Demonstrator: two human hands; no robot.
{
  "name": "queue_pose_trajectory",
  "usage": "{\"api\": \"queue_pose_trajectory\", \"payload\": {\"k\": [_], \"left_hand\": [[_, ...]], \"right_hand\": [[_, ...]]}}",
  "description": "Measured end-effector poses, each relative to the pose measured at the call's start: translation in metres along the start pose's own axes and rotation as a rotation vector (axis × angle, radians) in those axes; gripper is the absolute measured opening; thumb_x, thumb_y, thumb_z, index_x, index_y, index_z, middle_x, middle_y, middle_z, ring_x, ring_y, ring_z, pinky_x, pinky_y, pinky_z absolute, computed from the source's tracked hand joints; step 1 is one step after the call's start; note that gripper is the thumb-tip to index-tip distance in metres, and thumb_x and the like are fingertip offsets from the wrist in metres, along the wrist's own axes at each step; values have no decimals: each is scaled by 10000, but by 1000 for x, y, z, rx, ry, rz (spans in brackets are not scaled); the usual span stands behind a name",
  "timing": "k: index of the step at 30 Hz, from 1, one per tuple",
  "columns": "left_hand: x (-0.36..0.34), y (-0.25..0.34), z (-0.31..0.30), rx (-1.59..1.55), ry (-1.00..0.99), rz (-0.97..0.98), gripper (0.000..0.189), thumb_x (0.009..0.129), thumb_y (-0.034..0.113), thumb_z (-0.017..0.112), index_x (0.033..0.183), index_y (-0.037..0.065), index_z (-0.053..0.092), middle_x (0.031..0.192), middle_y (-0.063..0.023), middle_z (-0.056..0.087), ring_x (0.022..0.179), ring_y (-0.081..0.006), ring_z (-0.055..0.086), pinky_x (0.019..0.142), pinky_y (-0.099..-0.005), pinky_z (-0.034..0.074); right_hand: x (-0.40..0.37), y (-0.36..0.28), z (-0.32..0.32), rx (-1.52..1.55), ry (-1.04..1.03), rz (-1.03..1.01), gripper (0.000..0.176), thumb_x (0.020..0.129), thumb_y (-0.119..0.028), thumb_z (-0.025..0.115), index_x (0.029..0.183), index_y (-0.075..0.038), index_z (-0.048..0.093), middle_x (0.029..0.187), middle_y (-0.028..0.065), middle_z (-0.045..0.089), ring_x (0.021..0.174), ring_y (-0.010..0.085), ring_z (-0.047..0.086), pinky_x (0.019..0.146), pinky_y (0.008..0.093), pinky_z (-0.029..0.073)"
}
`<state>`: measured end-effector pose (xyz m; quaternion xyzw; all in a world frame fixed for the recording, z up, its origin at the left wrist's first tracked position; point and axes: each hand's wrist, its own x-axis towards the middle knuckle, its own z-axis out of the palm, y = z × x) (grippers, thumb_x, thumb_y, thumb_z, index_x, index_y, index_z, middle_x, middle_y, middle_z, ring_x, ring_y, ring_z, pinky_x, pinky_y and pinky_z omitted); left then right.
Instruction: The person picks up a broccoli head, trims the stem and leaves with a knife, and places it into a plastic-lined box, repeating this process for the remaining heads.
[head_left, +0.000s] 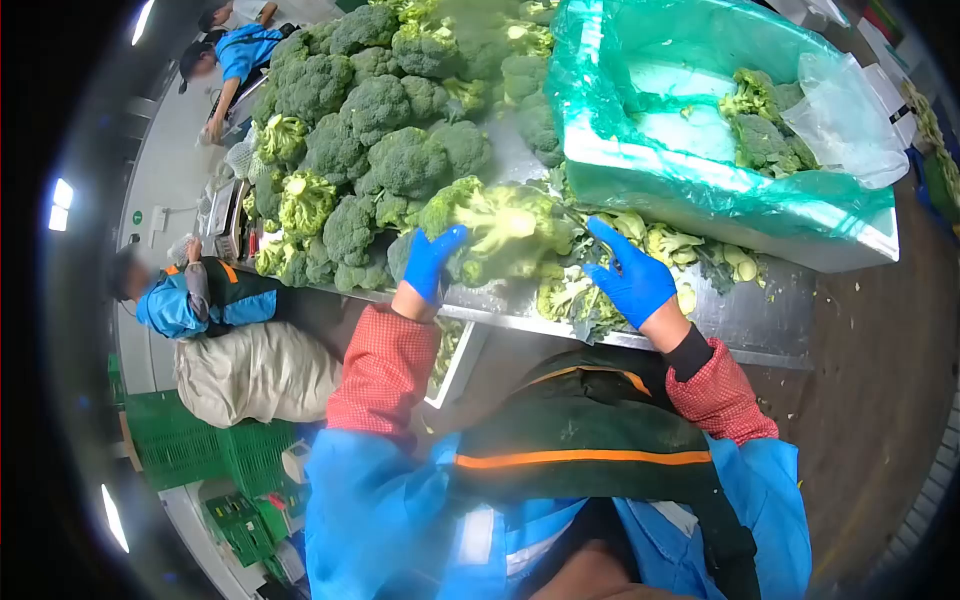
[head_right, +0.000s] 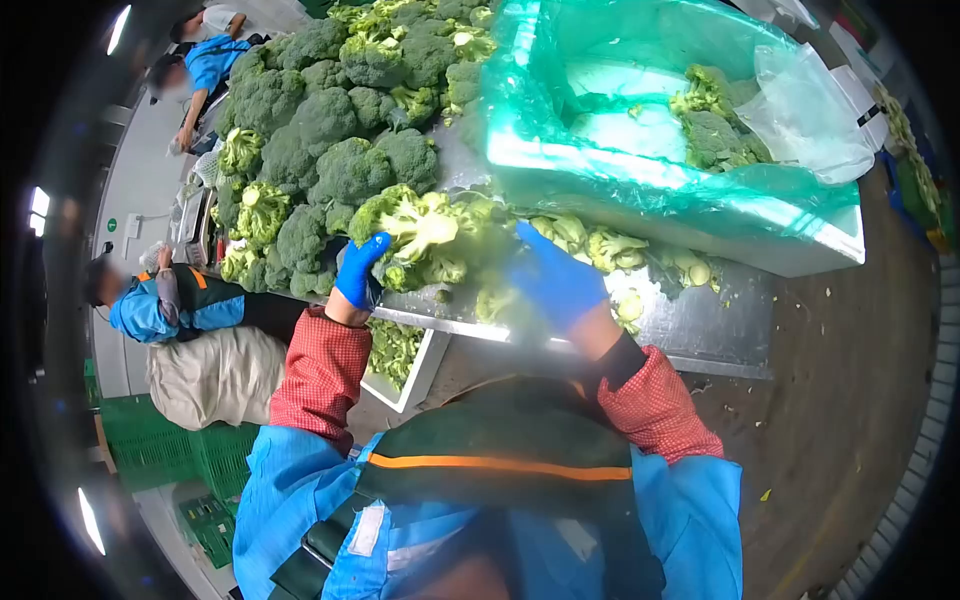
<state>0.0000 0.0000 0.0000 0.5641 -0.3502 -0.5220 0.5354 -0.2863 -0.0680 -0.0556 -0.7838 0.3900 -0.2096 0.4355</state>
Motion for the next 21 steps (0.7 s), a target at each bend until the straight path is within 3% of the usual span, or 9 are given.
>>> {"api": "queue_pose_trajectory", "payload": {"k": [3,6,8,10,12,14,17,19,21], "left_hand": [[-7,5,5,-243,-47,-272,527,899,290,604,1349,72,438,1284,-90,547,1147,-223,559,941,-385,484],[-7,6,17,-420,-162,-387,538,936,336,562,1377,73,403,1325,-98,518,1194,-241,532,960,-379,481],[-10,27,42,-33,-240,-223,641,920,391,573,1425,86,322,1390,-110,446,1240,-267,489,969,-378,474],[-16,28,36,-149,-295,-168,845,865,441,631,1488,103,172,1482,-122,313,1315,-299,397,1012,-378,431],[-8,-11,22,4,-281,94,853,805,244,687,1489,118,192,1453,-101,352,1245,-233,450,829,-296,498],[-5,-35,20,32,-217,198,882,776,144,712,1491,117,196,1442,-96,363,1222,-205,463,798,-273,504],[2,-51,31,-100,-78,117,892,781,138,706,1495,90,174,1452,-111,337,1259,-217,425,980,-325,422],[3,-45,31,-103,-75,110,850,794,125,692,1486,71,202,1438,-118,354,1270,-215,409,1053,-340,342],[3,-40,31,-177,-77,64,828,798,110,683,1482,70,218,1427,-121,369,1261,-210,418,1043,-334,353]], "right_hand": [[4,-38,-6,128,30,-57,768,805,-359,701,1464,-290,312,859,118,602,701,229,563,700,349,480],[14,-47,1,273,75,-112,672,810,-334,702,1402,-242,398,782,102,593,636,220,543,656,340,472],[20,-40,6,416,72,-10,540,830,-311,695,1306,-141,505,759,92,605,617,193,541,635,321,467],[25,-34,19,482,134,119,295,898,-297,633,1023,-35,579,696,66,613,510,131,506,505,272,443],[23,-32,24,855,89,283,248,922,-293,600,944,-50,558,661,57,603,445,109,476,425,248,402],[18,-37,29,1120,40,358,238,952,-284,555,829,-88,498,612,50,577,376,97,450,334,238,351],[16,-36,39,1092,59,337,246,957,-309,541,859,-86,504,609,44,569,372,97,448,332,231,340],[15,-27,25,1138,-67,312,269,961,-331,522,907,-69,547,619,60,568,476,133,525,437,266,417],[3,-27,13,528,29,257,275,956,-329,526,967,-59,580,652,84,590,561,187,588,525,302,471]]}}
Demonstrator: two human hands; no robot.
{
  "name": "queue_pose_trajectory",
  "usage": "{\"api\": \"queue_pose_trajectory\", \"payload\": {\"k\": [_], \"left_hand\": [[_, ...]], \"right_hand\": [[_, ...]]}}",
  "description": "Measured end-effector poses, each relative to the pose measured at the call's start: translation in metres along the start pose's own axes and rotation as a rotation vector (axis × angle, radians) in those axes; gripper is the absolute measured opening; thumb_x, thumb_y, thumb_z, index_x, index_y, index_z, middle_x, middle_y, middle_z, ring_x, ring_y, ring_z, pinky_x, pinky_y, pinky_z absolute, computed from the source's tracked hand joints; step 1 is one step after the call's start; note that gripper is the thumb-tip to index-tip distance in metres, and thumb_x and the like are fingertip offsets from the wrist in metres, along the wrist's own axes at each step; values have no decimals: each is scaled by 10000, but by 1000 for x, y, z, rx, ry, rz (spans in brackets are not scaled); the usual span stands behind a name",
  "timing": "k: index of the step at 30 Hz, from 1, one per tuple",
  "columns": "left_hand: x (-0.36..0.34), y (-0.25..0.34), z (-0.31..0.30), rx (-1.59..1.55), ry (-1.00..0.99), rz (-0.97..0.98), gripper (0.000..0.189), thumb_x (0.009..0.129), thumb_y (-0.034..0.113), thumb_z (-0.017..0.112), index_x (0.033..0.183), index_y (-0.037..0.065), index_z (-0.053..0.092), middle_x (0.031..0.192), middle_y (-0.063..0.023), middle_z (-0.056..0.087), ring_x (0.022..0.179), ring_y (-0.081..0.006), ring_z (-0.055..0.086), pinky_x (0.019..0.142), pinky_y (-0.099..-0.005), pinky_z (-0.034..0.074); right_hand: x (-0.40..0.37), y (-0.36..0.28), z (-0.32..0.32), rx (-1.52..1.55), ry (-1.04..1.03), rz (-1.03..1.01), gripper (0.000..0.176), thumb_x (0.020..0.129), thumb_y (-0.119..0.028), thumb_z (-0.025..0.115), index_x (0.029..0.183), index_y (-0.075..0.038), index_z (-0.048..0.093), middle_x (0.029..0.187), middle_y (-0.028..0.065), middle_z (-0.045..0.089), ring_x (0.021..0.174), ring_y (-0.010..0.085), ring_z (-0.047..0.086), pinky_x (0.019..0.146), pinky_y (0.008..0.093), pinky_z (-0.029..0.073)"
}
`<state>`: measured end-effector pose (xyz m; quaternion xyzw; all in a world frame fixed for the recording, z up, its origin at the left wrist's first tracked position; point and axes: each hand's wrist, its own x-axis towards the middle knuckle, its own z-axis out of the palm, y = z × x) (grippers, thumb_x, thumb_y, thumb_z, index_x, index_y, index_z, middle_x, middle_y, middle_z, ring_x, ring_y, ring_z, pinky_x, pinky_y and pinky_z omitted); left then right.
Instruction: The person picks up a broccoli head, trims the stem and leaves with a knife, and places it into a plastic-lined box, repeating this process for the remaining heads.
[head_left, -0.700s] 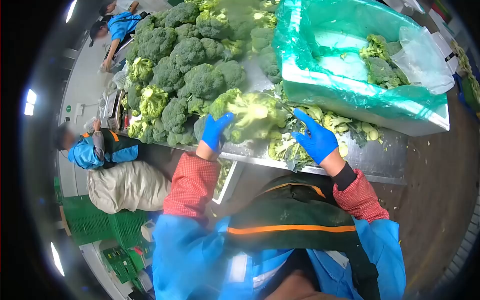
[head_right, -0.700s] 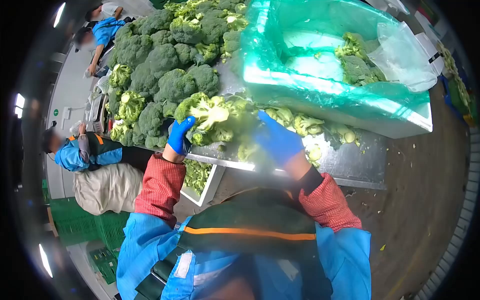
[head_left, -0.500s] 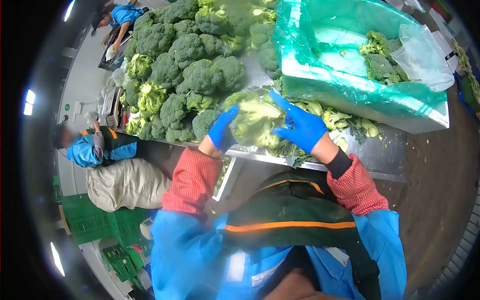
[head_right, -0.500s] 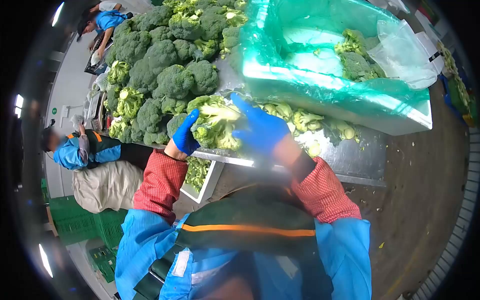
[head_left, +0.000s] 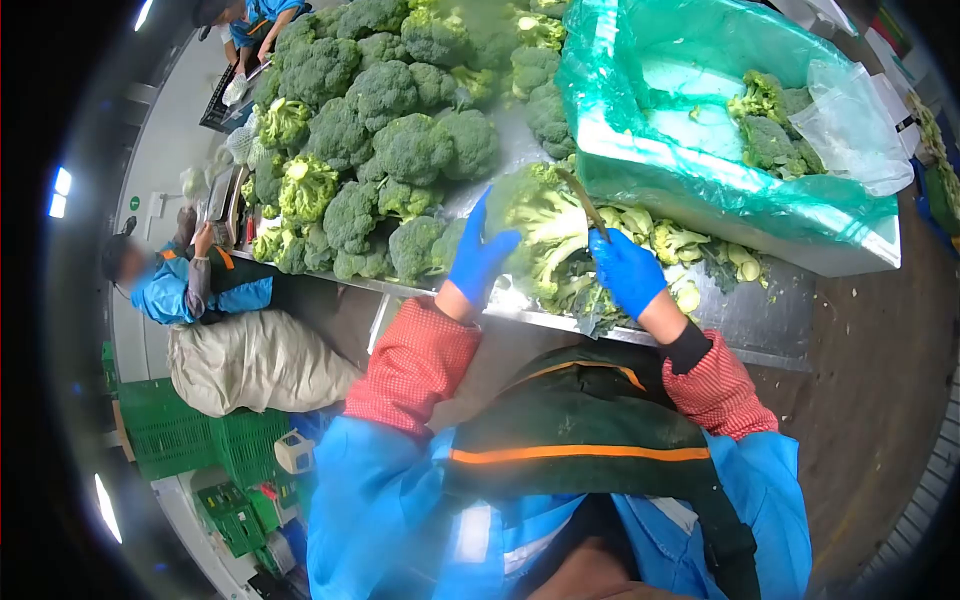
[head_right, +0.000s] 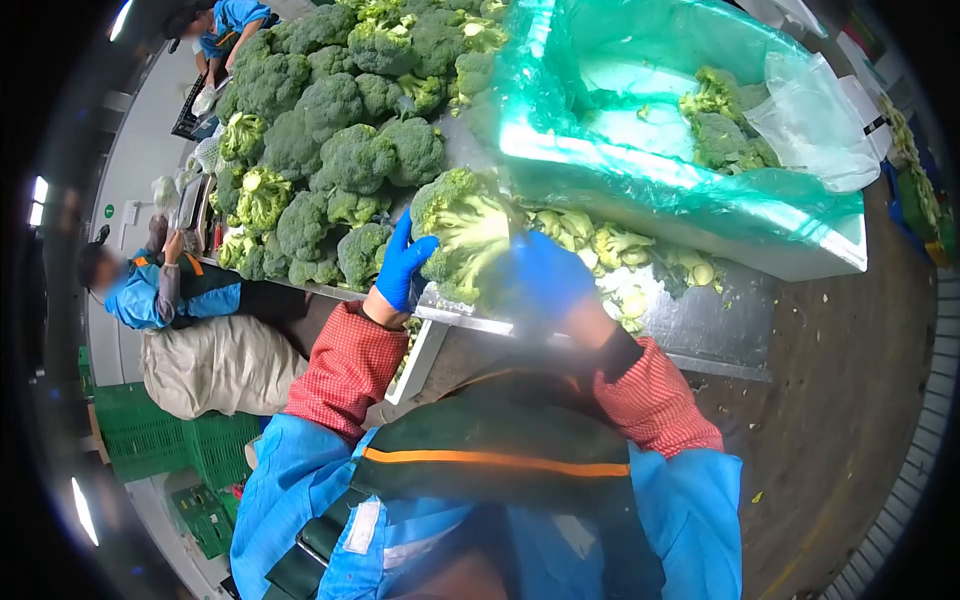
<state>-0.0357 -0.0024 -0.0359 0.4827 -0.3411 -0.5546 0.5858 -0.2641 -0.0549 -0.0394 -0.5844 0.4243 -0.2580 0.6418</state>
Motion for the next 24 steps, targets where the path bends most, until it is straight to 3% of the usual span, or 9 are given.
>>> {"api": "queue_pose_trajectory", "payload": {"k": [1,4,8,12,15,16,21,22,24], "left_hand": [[-2,4,1,-14,16,-8,802,800,80,668,1477,68,237,1408,-120,390,1247,-206,432,1039,-328,355],[0,21,-5,391,38,134,801,788,69,666,1473,71,252,1386,-115,414,1226,-205,453,1029,-320,363],[2,30,-13,528,28,78,849,731,87,712,1466,96,287,1415,-131,372,1297,-233,367,1074,-360,306],[3,34,-10,657,14,134,839,720,82,715,1453,90,308,1422,-132,362,1323,-240,330,1089,-374,287],[-1,37,-20,340,38,66,809,728,53,684,1446,79,311,1412,-127,374,1329,-233,319,1087,-374,293],[-5,52,-20,321,54,14,815,729,58,659,1457,77,292,1434,-121,358,1349,-232,287,1110,-372,250],[-3,41,-43,568,37,151,853,717,113,649,1476,87,261,1494,-102,290,1381,-219,233,1141,-357,147],[-1,35,-40,514,18,223,851,718,107,647,1476,85,262,1493,-101,294,1382,-213,240,1138,-351,156],[-5,33,-33,448,10,169,855,720,125,652,1476,73,256,1499,-106,285,1391,-217,232,1140,-351,158]], "right_hand": [[-1,9,-6,-403,108,-198,254,930,-282,547,1067,-77,606,759,115,627,723,274,634,660,359,503],[-11,17,-27,-834,150,-529,272,894,-241,565,1124,-102,611,869,131,647,795,318,633,679,390,511],[-10,8,-27,-1109,84,-449,163,871,-215,571,977,-92,593,816,145,622,719,319,630,617,417,501],[9,23,-23,-1176,104,-406,140,885,-211,538,931,-81,566,776,143,605,685,325,622,587,434,492],[5,47,-49,-1175,146,-334,211,780,-126,592,981,-68,568,829,126,622,720,296,647,623,393,520],[4,51,-59,-1113,236,-454,255,820,-151,579,1059,-60,578,862,131,639,733,305,650,640,396,522],[-4,27,-21,-658,150,-348,232,907,-248,538,1087,-117,602,969,97,666,807,303,656,710,386,523],[-5,10,-12,-481,122,-193,262,955,-294,484,1096,-129,631,899,156,652,795,353,628,705,406,496],[-4,1,-4,-514,112,-332,281,954,-319,482,1069,-111,631,865,176,639,769,369,616,682,419,483]]}}
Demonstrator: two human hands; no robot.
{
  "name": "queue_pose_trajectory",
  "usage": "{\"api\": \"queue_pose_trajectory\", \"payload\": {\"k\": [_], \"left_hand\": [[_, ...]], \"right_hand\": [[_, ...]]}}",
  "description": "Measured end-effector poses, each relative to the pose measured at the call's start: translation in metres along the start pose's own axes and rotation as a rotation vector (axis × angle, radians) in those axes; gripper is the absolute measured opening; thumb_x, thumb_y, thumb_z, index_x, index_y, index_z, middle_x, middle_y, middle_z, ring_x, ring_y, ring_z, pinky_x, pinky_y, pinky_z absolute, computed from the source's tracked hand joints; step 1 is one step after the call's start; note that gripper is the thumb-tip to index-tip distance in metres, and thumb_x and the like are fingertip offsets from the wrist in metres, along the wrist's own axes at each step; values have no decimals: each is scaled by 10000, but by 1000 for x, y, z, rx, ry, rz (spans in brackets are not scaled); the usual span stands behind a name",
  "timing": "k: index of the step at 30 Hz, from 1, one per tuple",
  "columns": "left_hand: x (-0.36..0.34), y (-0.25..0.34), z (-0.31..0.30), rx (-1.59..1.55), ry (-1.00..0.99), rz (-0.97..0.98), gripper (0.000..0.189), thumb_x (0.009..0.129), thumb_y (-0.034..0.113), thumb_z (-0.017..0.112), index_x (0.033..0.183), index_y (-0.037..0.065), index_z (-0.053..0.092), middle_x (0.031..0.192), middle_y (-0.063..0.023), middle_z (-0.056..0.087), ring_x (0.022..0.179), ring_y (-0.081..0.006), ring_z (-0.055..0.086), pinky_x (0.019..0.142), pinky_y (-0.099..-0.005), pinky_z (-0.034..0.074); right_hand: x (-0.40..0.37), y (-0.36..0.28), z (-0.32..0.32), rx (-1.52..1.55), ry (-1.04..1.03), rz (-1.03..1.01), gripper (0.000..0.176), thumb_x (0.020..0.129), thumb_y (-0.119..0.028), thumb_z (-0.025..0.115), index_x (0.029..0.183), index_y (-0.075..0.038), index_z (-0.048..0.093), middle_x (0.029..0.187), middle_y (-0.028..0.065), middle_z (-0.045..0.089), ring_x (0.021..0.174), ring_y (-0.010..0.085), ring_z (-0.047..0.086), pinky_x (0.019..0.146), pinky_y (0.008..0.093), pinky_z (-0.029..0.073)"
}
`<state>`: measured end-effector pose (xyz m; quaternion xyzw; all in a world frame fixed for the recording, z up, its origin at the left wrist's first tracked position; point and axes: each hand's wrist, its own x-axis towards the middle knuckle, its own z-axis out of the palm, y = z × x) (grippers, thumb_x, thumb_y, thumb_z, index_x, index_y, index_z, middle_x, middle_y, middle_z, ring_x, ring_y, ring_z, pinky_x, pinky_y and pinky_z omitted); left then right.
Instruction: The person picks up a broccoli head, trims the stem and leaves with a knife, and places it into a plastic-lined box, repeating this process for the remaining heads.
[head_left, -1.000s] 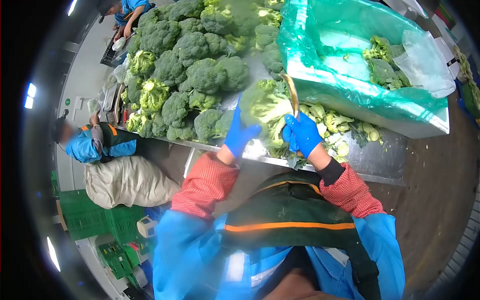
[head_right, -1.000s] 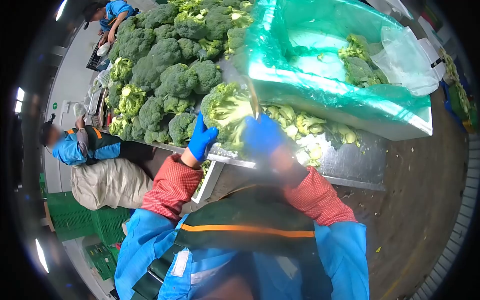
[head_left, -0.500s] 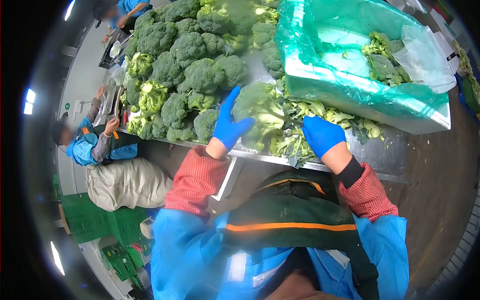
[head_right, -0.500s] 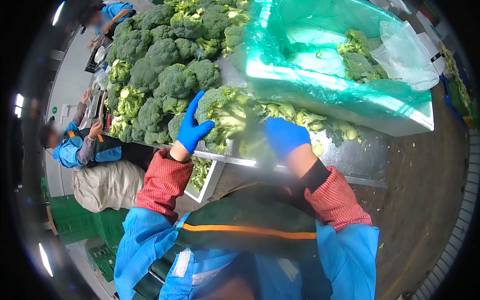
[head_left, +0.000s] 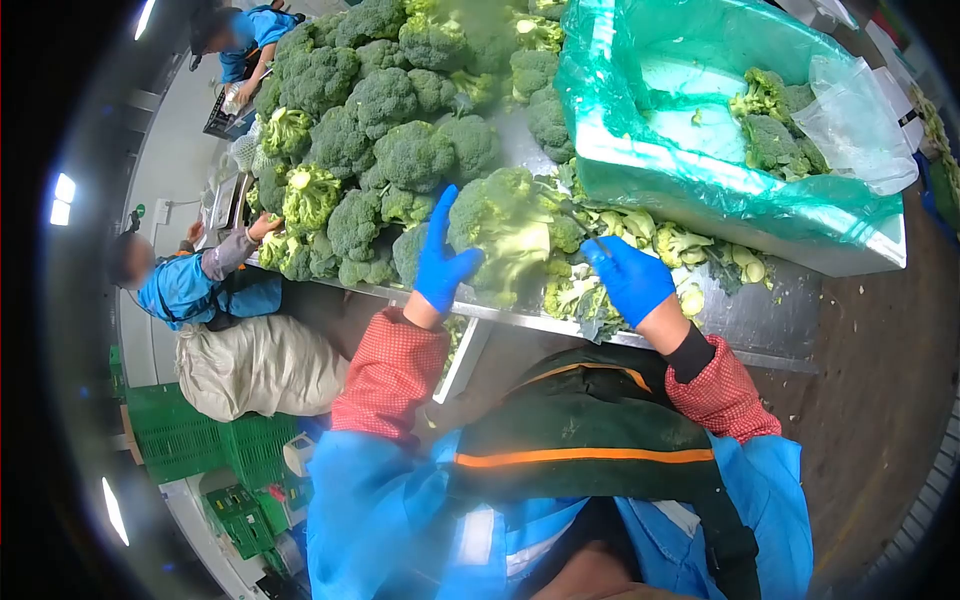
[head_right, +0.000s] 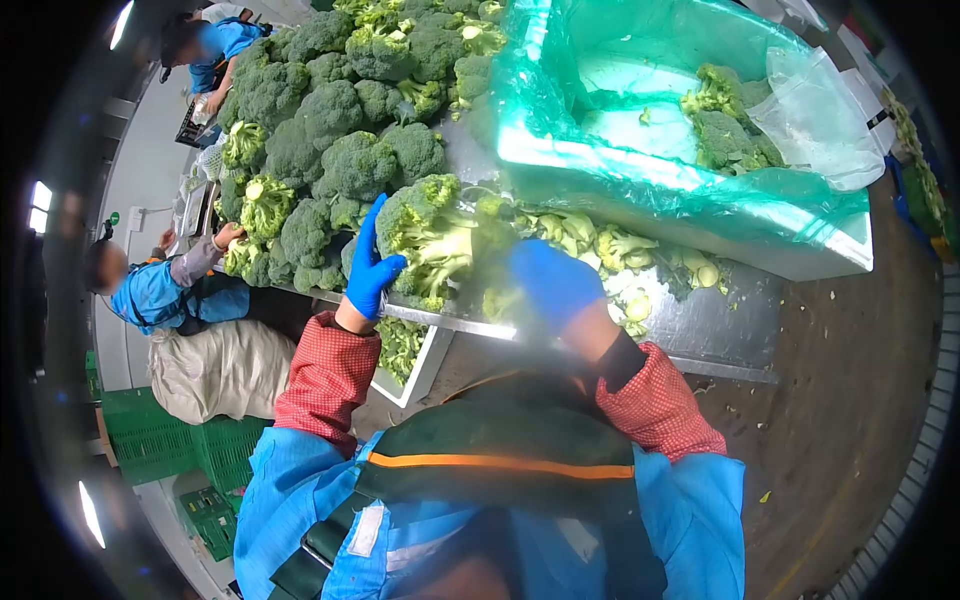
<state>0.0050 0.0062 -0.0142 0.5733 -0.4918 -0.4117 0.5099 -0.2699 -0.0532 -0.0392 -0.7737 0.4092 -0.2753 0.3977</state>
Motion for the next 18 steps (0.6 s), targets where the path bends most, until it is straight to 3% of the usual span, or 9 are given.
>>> {"api": "queue_pose_trajectory", "payload": {"k": [2,4,7,10,11,13,15,16,18], "left_hand": [[-2,5,3,46,-19,-18,864,718,141,659,1476,66,251,1504,-108,275,1399,-221,222,1142,-350,157],[-4,4,1,80,-21,-4,877,712,163,660,1477,57,243,1508,-111,265,1405,-224,212,1146,-353,147],[-6,-7,-12,40,2,40,907,699,213,656,1477,36,224,1514,-115,250,1411,-228,197,1154,-360,124],[-10,-11,-20,0,-5,53,948,683,272,653,1478,17,205,1520,-119,237,1418,-235,181,1158,-365,117],[-11,-11,-19,-33,2,61,962,677,292,654,1477,11,199,1522,-121,231,1420,-237,175,1158,-368,120],[-12,-6,-10,-158,3,68,1027,638,310,670,1482,7,170,1530,-121,208,1426,-235,154,1157,-372,135],[-12,-3,3,-197,12,69,1055,624,314,684,1487,15,156,1530,-119,202,1424,-239,157,1158,-373,136],[-13,-4,10,-218,17,67,1069,618,315,691,1490,20,148,1530,-118,199,1423,-241,159,1158,-374,137],[-11,-2,22,-197,-36,69,1068,652,348,714,1499,51,134,1519,-114,210,1408,-247,192,1146,-382,194]], "right_hand": [[-1,6,6,-4,51,-163,306,957,-343,471,1060,-99,625,841,188,633,761,379,611,671,428,474],[1,16,8,-60,46,-145,327,962,-359,458,1058,-91,619,825,194,631,761,386,608,666,435,469],[3,29,-4,-187,-6,72,336,975,-354,434,1056,-83,613,827,194,638,784,403,600,677,439,467],[-3,24,3,-150,4,-37,192,906,-175,507,1071,-103,571,885,131,591,681,330,607,610,429,498],[-3,19,3,79,-85,209,210,884,-159,526,1081,-108,582,902,116,607,715,331,605,628,422,495],[-1,12,13,113,-10,-75,285,950,-313,475,1083,-107,619,780,78,605,664,207,580,600,338,466],[2,-3,21,439,-91,23,260,955,-327,514,1016,-93,609,679,29,551,563,114,504,494,269,406],[4,-13,24,597,-120,81,259,958,-334,534,983,-87,605,628,4,524,512,67,466,441,234,376],[11,-25,28,778,-209,384,231,942,-314,572,933,-84,567,594,-3,492,444,60,418,385,224,334]]}}
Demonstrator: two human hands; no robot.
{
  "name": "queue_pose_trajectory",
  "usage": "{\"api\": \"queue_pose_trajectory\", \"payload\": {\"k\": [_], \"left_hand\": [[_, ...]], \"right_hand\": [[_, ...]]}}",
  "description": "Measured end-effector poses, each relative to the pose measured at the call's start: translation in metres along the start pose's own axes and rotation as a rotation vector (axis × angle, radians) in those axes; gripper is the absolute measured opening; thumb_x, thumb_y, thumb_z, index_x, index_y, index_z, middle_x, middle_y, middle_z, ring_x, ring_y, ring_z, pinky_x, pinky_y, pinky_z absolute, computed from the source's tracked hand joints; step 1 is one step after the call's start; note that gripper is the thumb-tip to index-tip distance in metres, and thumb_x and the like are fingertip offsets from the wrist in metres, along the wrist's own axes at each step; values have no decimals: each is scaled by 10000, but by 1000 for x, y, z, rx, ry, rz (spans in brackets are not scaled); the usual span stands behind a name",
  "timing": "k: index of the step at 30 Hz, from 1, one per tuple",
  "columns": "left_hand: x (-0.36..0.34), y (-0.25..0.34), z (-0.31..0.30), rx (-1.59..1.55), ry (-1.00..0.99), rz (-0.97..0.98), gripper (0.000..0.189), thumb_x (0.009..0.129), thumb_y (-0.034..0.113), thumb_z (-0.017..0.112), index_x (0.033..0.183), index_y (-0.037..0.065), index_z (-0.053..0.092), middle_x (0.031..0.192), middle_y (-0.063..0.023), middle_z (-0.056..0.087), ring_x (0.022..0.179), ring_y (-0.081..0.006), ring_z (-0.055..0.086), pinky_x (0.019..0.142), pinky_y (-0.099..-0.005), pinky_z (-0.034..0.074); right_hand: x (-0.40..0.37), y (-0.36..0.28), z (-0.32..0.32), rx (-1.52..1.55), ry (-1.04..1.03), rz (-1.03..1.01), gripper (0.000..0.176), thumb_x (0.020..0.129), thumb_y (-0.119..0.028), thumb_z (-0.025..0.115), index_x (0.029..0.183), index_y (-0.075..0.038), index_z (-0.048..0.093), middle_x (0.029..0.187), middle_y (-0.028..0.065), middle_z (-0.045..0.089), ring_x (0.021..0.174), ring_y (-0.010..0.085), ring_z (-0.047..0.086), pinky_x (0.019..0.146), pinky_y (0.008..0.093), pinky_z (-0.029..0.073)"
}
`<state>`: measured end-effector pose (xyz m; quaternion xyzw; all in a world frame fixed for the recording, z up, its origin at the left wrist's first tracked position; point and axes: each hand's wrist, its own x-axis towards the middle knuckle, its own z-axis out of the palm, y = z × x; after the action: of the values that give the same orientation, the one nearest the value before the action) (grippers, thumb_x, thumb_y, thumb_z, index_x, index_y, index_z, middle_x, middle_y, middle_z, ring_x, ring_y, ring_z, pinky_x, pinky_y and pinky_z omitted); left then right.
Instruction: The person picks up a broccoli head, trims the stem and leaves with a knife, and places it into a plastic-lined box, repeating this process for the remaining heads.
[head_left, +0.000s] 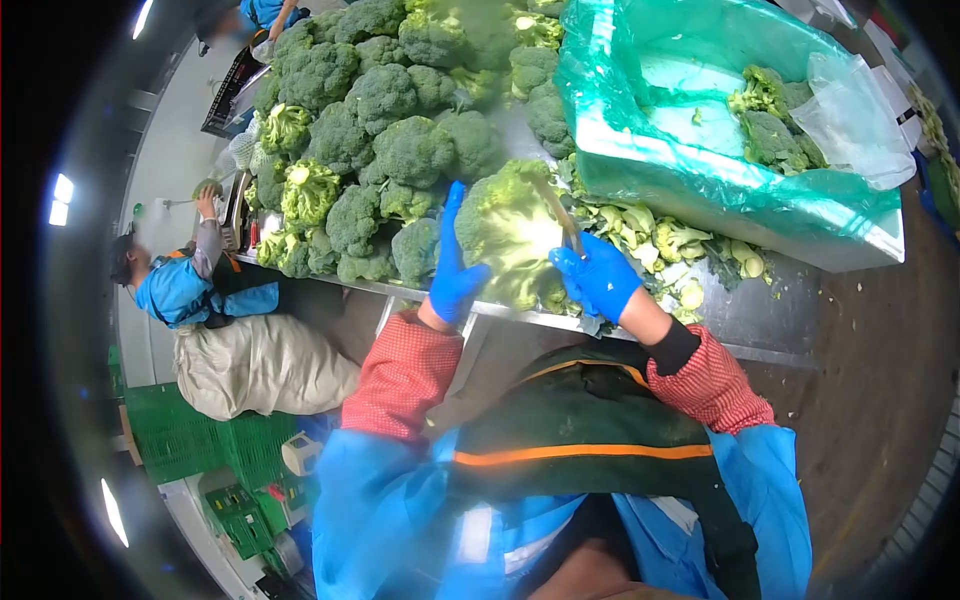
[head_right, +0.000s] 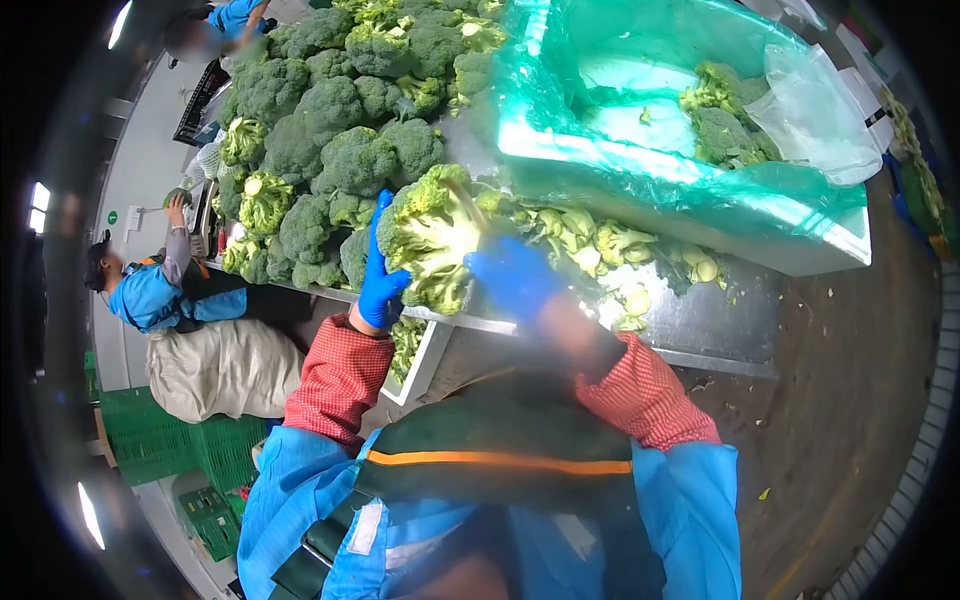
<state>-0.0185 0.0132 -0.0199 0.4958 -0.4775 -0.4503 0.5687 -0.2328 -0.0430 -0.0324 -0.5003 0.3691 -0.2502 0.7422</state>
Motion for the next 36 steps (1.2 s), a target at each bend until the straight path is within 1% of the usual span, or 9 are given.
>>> {"api": "queue_pose_trajectory", "payload": {"k": [4,5,9,13,19,21,26,33,36], "left_hand": [[4,10,19,-218,-71,-93,911,723,288,682,1467,38,221,1415,-118,390,1285,-238,411,1081,-385,330],[5,9,19,-230,-98,-114,850,749,274,665,1455,35,256,1384,-121,435,1249,-238,460,1065,-388,356],[5,0,8,-785,21,-607,502,916,274,455,1351,25,422,1289,-155,534,1163,-276,539,1031,-403,400],[6,0,-2,-1107,-18,-689,516,924,331,458,1342,27,438,1313,-136,523,1197,-286,514,1037,-436,387],[33,42,-3,-688,135,-606,538,896,391,510,1345,100,455,1331,-112,512,1196,-266,513,1017,-441,409],[59,48,-14,-556,185,-528,496,879,429,544,1286,145,520,1264,-72,576,1142,-258,571,865,-462,534],[157,69,-55,-688,157,-359,570,855,459,548,1315,128,489,1298,-105,547,1162,-312,548,958,-542,446],[253,99,-57,-405,289,-231,735,786,546,661,1352,134,435,1351,-171,460,1232,-371,468,960,-572,441],[281,83,-40,-321,718,-270,768,809,505,660,1377,73,376,1371,-189,428,1266,-373,428,929,-573,472]], "right_hand": [[-2,-23,-3,2,7,-47,277,921,-339,608,897,-80,515,571,4,493,398,72,417,366,231,335],[-10,-37,-3,169,-27,56,282,930,-354,580,973,-76,602,698,-35,541,622,63,510,571,229,421],[6,-16,-11,136,29,-13,322,978,-364,490,1003,-65,607,591,-6,494,424,58,425,375,217,339],[10,11,-42,620,-315,9,273,949,-271,544,1113,-55,578,868,17,602,708,115,566,629,249,471],[-1,61,-54,-622,137,-369,256,951,-235,493,1153,-127,606,844,4,536,693,125,512,595,256,413],[-1,86,-60,-507,201,-452,295,996,-297,440,1064,-125,668,583,-41,439,465,50,393,408,213,310],[-32,76,-69,-268,202,7,295,997,-287,436,1037,-102,663,581,-38,438,455,45,378,390,204,319],[-41,88,-86,-370,206,-188,284,990,-281,449,1061,-94,650,616,-34,457,490,48,396,431,207,337],[-42,110,-98,-354,259,-238,305,1000,-284,440,1066,-67,645,591,-46,444,480,30,380,424,190,323]]}}
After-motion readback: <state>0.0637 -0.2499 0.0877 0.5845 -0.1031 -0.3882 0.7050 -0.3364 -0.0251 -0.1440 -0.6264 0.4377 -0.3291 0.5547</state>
